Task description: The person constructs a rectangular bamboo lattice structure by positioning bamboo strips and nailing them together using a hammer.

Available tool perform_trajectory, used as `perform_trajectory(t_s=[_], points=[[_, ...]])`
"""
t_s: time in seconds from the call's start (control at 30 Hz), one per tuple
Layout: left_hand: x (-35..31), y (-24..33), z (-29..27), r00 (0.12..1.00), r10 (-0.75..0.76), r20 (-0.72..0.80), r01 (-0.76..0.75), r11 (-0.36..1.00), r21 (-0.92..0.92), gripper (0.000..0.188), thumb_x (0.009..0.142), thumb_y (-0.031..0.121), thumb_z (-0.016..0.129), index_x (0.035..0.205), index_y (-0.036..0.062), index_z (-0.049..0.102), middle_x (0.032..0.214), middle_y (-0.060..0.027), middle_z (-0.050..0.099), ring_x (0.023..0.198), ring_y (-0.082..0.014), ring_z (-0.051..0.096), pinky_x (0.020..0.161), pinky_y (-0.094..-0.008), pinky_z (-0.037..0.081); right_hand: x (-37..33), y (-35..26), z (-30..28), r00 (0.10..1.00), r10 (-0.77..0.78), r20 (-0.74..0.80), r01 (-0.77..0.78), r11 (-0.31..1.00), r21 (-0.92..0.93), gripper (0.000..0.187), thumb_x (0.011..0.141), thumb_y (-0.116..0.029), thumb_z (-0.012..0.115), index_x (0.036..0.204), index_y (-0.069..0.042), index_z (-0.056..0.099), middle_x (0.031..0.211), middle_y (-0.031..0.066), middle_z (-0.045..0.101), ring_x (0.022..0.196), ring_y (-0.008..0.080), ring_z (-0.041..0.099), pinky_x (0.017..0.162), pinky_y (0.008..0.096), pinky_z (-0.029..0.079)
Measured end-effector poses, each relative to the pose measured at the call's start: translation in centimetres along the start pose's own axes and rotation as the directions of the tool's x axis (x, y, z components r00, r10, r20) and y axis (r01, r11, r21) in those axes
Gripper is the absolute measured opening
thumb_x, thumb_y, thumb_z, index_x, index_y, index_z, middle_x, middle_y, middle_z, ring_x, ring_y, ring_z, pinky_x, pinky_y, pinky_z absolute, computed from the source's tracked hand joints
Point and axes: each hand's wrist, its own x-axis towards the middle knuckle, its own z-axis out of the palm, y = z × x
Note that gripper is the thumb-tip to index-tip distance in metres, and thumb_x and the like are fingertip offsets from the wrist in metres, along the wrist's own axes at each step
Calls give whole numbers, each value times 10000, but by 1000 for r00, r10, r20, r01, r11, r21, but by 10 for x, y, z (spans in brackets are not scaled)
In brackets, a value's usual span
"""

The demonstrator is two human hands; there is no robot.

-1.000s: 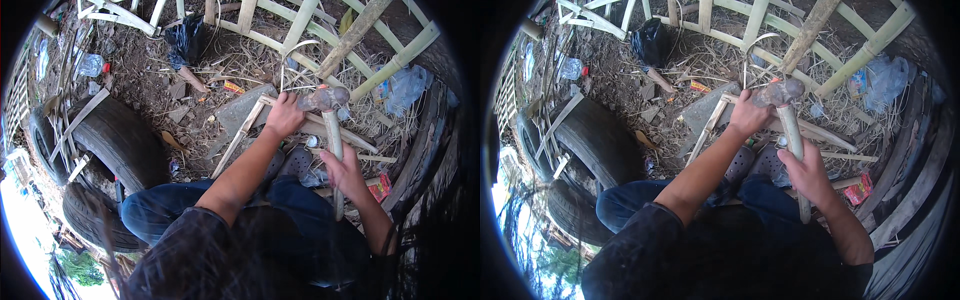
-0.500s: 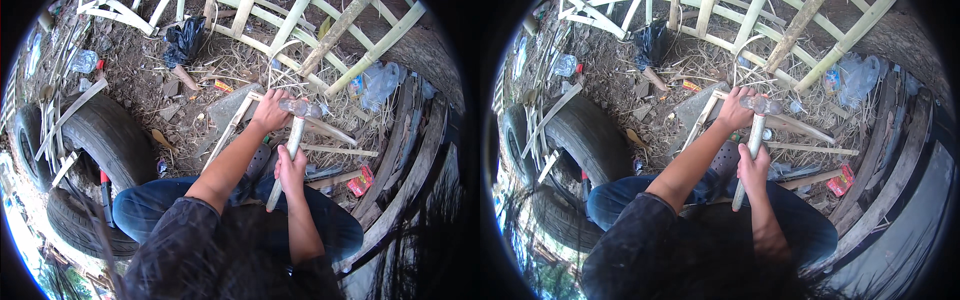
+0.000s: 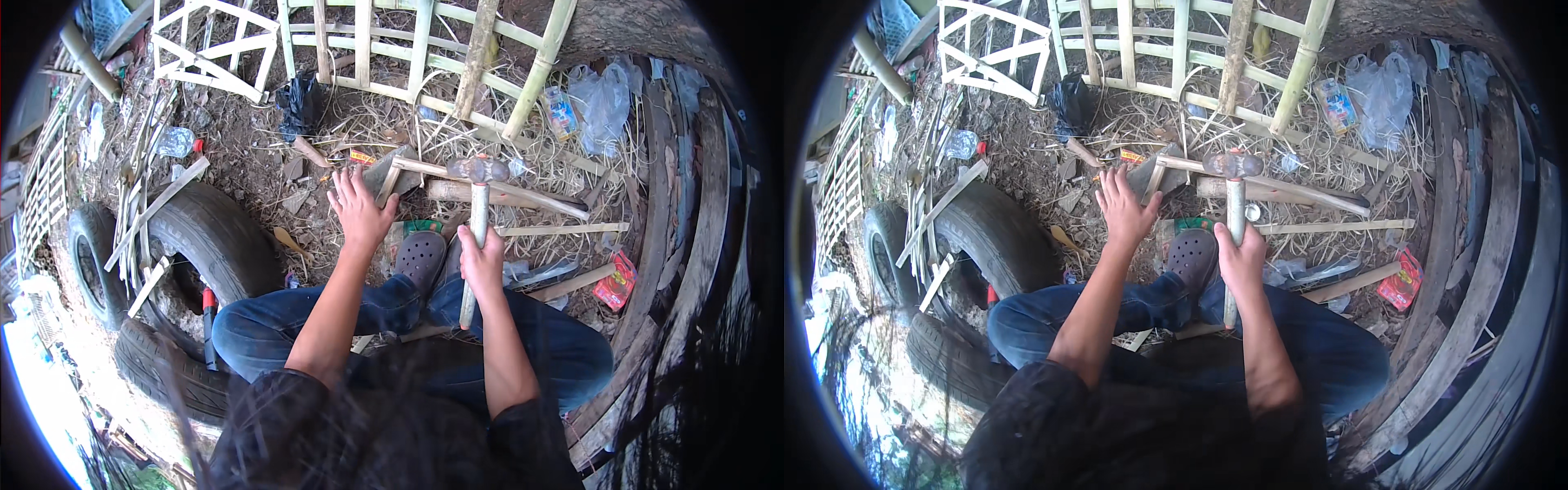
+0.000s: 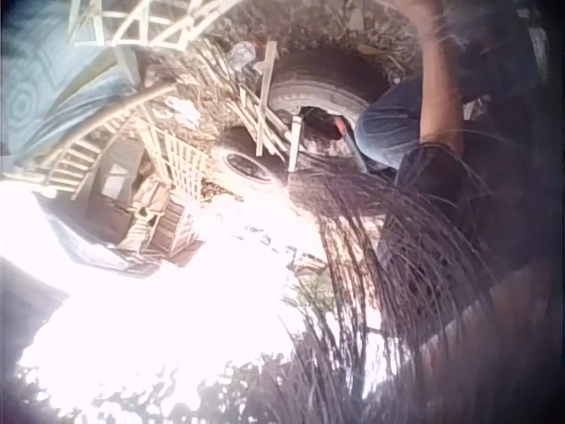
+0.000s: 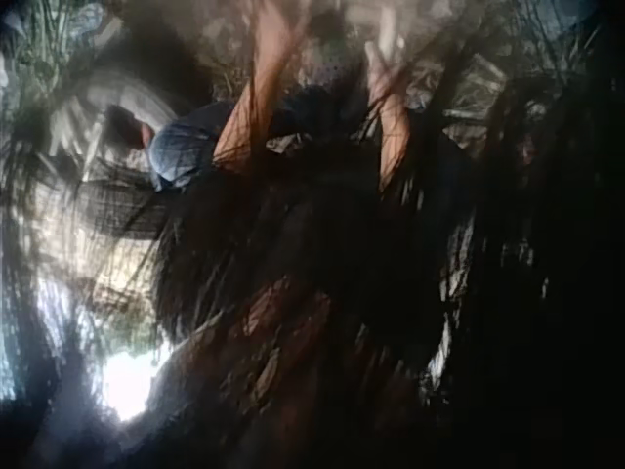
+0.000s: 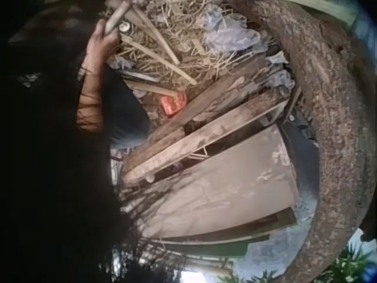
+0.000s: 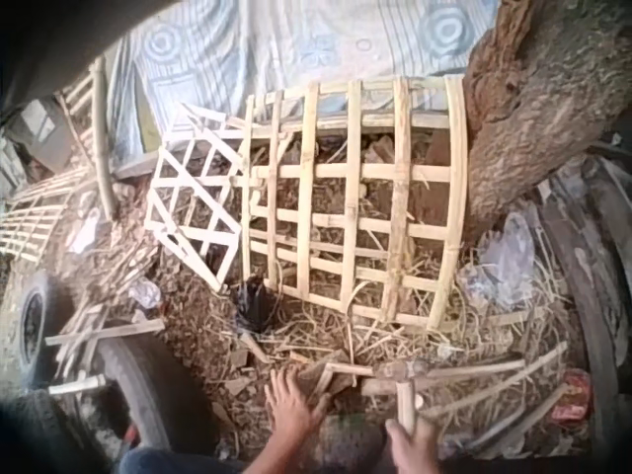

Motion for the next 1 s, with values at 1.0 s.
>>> perform_trajectory(t_s=[1.0], points=[[67, -59, 27, 890, 16, 456, 195, 890, -411, 691, 654, 503, 807, 1217, 148, 622, 1151, -148, 653, 1082, -303, 612, 916, -396, 471, 31, 25, 84, 945, -327, -5, 319, 924, -210, 295, 880, -263, 646, 852, 22, 576, 640, 243, 601, 653, 438, 622, 554, 471, 473]])
